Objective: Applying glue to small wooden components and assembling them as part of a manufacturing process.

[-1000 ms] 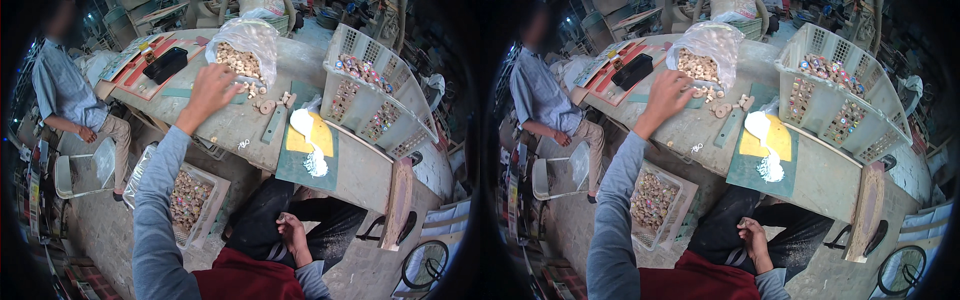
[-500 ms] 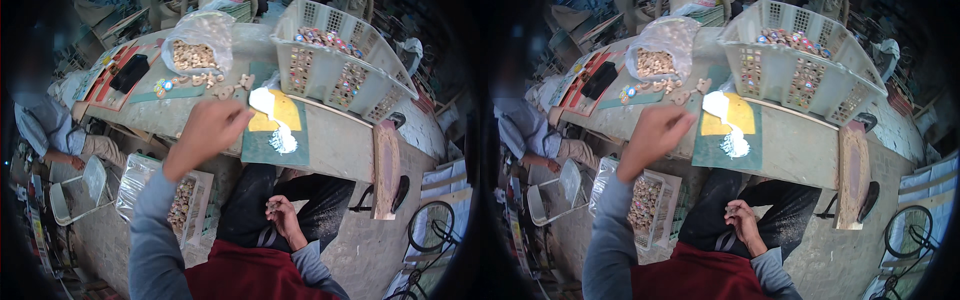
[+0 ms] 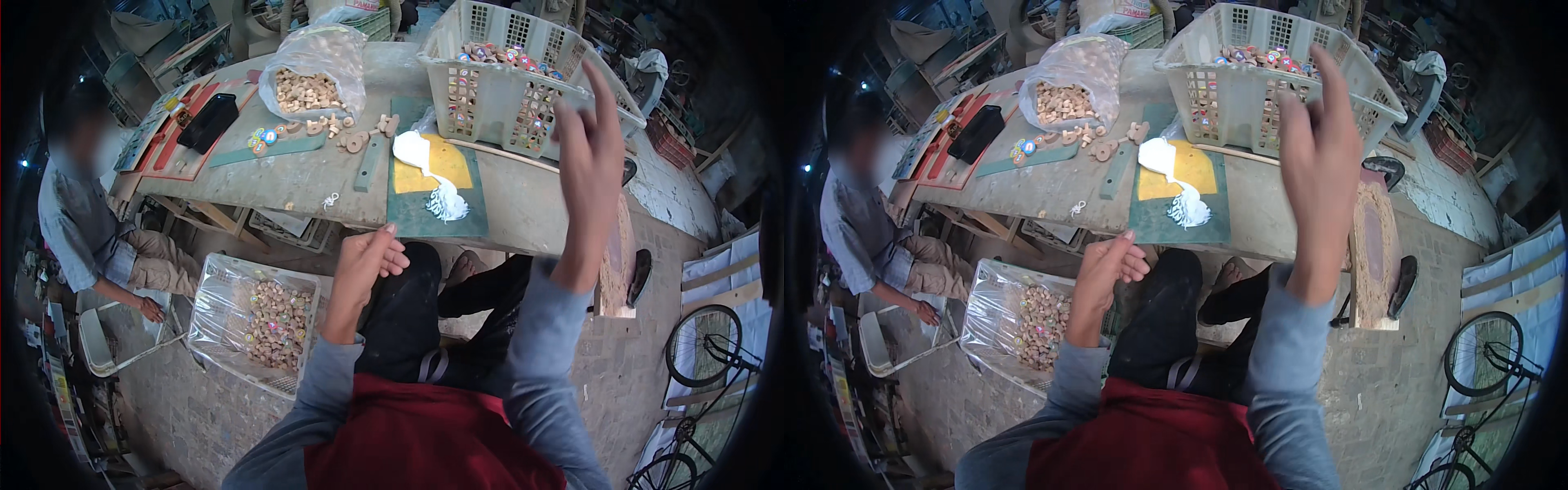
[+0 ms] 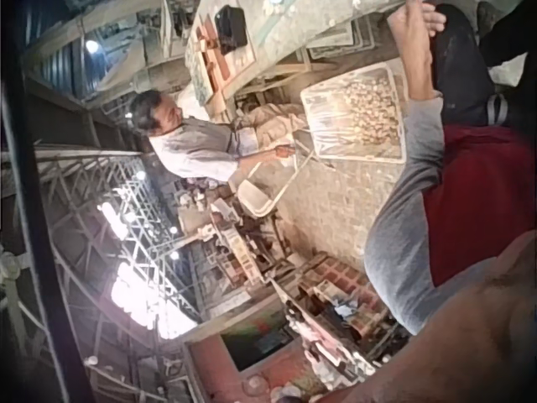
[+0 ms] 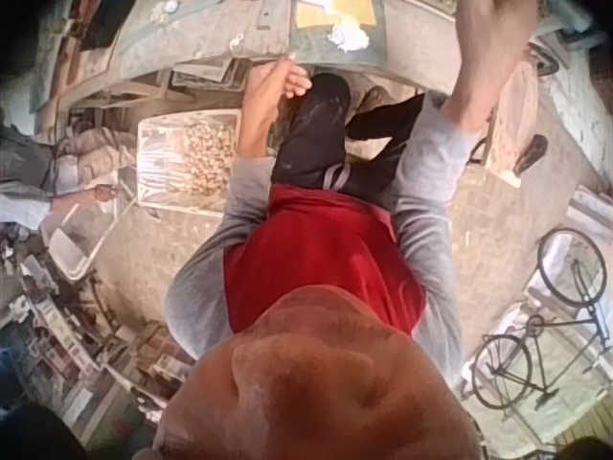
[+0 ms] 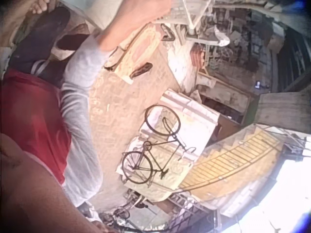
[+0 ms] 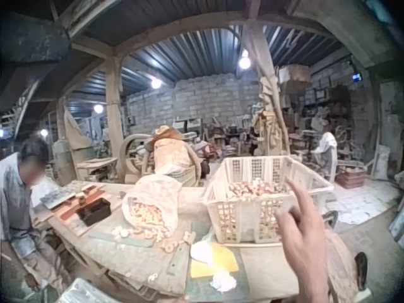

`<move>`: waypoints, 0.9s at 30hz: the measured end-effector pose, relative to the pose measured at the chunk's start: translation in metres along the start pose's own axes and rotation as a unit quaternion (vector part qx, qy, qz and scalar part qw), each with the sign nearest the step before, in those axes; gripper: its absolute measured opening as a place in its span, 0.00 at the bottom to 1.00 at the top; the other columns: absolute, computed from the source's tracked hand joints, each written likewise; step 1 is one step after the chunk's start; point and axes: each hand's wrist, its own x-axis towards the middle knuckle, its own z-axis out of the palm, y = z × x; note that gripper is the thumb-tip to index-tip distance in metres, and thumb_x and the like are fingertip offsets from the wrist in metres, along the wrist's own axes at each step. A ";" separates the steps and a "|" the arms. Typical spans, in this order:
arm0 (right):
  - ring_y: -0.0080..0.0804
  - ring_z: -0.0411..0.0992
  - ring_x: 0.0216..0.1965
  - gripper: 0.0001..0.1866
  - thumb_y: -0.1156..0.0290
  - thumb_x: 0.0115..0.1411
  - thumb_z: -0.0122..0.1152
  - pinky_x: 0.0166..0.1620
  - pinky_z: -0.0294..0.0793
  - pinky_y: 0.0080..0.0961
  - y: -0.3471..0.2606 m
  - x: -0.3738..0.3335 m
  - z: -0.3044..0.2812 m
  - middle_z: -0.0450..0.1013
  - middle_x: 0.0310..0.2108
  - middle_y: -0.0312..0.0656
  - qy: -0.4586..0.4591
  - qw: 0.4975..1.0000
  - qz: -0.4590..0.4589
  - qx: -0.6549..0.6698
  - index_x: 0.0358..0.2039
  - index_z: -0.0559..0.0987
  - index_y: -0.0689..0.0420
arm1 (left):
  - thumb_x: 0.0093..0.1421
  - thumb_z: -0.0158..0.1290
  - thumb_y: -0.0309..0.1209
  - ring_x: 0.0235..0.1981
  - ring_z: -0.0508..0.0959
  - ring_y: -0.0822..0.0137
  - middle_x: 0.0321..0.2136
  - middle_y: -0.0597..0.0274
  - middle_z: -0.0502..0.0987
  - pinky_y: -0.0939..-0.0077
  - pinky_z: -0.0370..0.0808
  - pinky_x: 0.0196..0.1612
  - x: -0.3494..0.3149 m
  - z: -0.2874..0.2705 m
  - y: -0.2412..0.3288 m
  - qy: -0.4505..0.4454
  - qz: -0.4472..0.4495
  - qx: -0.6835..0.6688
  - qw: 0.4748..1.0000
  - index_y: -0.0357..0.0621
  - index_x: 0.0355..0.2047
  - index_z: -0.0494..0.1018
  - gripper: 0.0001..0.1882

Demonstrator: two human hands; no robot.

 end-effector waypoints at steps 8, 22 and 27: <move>0.47 0.81 0.37 0.21 0.60 0.62 0.55 0.44 0.76 0.38 0.049 0.071 0.021 0.81 0.33 0.51 -0.100 0.955 -0.018 -0.279 0.51 0.78 0.58 | 0.66 0.54 0.43 0.20 0.78 0.74 0.23 0.56 0.81 0.83 0.69 0.24 -0.001 0.020 -0.003 0.033 0.025 -0.065 0.997 0.37 0.29 0.78 0.20; 0.27 0.81 0.34 0.18 0.62 0.66 0.54 0.41 0.76 0.25 0.063 0.064 0.021 0.83 0.30 0.44 -0.058 0.989 0.019 -0.137 0.48 0.81 0.61 | 0.69 0.49 0.32 0.30 0.84 0.66 0.32 0.54 0.82 0.76 0.80 0.34 -0.017 0.031 0.004 0.060 0.125 -0.249 0.959 0.33 0.38 0.76 0.13; 0.31 0.82 0.33 0.17 0.62 0.64 0.56 0.39 0.77 0.26 0.068 0.061 0.027 0.82 0.28 0.45 -0.023 0.994 0.010 -0.105 0.46 0.83 0.58 | 0.69 0.49 0.32 0.30 0.84 0.65 0.32 0.54 0.82 0.74 0.80 0.34 -0.026 0.017 0.006 0.054 0.132 -0.251 0.957 0.33 0.38 0.75 0.12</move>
